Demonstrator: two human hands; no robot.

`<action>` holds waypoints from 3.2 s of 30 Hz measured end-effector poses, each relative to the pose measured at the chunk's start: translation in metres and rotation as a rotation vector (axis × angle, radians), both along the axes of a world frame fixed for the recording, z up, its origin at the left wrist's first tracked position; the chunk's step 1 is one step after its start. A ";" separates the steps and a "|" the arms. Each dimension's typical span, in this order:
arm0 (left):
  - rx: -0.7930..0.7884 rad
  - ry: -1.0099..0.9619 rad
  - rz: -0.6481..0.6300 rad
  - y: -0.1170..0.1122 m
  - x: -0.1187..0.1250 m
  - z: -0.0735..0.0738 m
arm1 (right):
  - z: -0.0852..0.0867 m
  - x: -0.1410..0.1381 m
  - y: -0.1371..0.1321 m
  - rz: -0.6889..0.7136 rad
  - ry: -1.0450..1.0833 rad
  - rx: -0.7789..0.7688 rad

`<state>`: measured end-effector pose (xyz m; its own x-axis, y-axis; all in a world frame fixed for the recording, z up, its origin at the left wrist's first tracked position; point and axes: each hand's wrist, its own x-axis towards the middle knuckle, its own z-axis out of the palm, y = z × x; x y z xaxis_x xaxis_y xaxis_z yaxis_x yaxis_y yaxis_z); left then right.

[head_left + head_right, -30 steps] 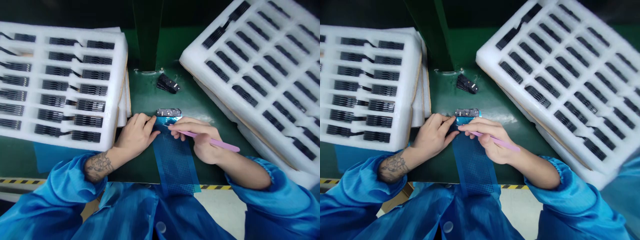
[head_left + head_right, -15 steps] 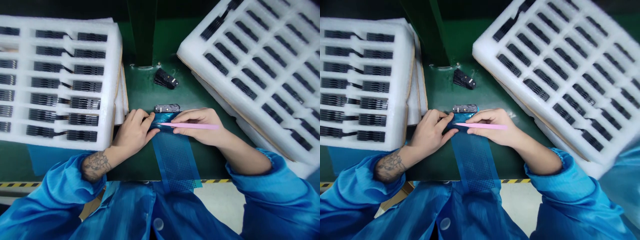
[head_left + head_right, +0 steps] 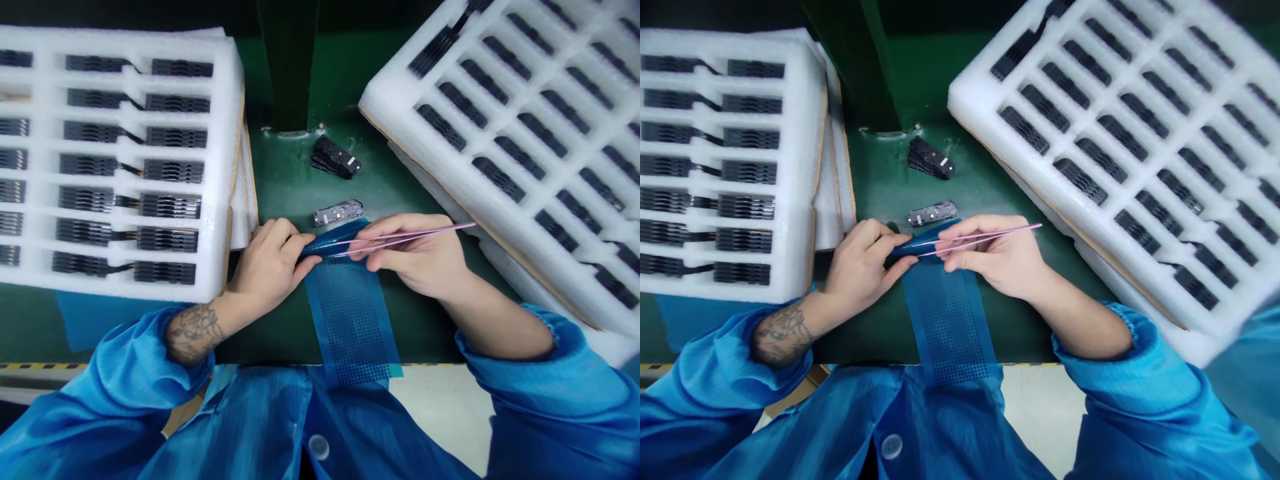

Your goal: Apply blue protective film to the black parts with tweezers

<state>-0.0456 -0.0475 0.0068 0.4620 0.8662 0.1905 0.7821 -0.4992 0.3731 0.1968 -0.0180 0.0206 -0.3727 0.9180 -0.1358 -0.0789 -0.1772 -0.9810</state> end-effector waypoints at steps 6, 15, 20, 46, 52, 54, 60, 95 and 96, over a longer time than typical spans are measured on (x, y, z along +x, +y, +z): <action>-0.093 -0.111 0.027 0.001 0.001 0.001 | -0.002 -0.001 0.001 0.007 -0.105 0.085; -0.207 -0.326 0.093 0.000 0.002 0.007 | -0.006 -0.002 0.001 0.044 -0.038 0.083; -0.199 -0.375 0.179 -0.001 0.007 0.008 | -0.007 -0.005 0.001 -0.029 -0.038 0.120; -0.128 -0.369 0.122 0.000 0.008 0.006 | -0.010 -0.010 -0.001 -0.167 -0.151 0.225; -0.122 -0.367 0.121 -0.001 0.008 0.005 | -0.009 -0.010 -0.001 -0.165 -0.145 0.228; -0.126 -0.370 0.120 0.000 0.008 0.005 | -0.009 -0.010 -0.001 -0.164 -0.142 0.226; -0.130 -0.362 0.125 0.000 0.008 0.006 | -0.009 -0.011 -0.001 -0.169 -0.168 0.208; 0.112 -0.076 -0.069 0.041 0.025 0.000 | -0.014 0.003 0.023 -0.505 -0.280 0.232; 0.118 -0.079 -0.070 0.041 0.025 0.000 | -0.014 0.002 0.024 -0.506 -0.274 0.233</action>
<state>-0.0208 -0.0065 0.0066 0.5001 0.8020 0.3267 0.7145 -0.5952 0.3676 0.1992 0.0064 0.0069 0.1362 0.9889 0.0600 0.1633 0.0373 -0.9859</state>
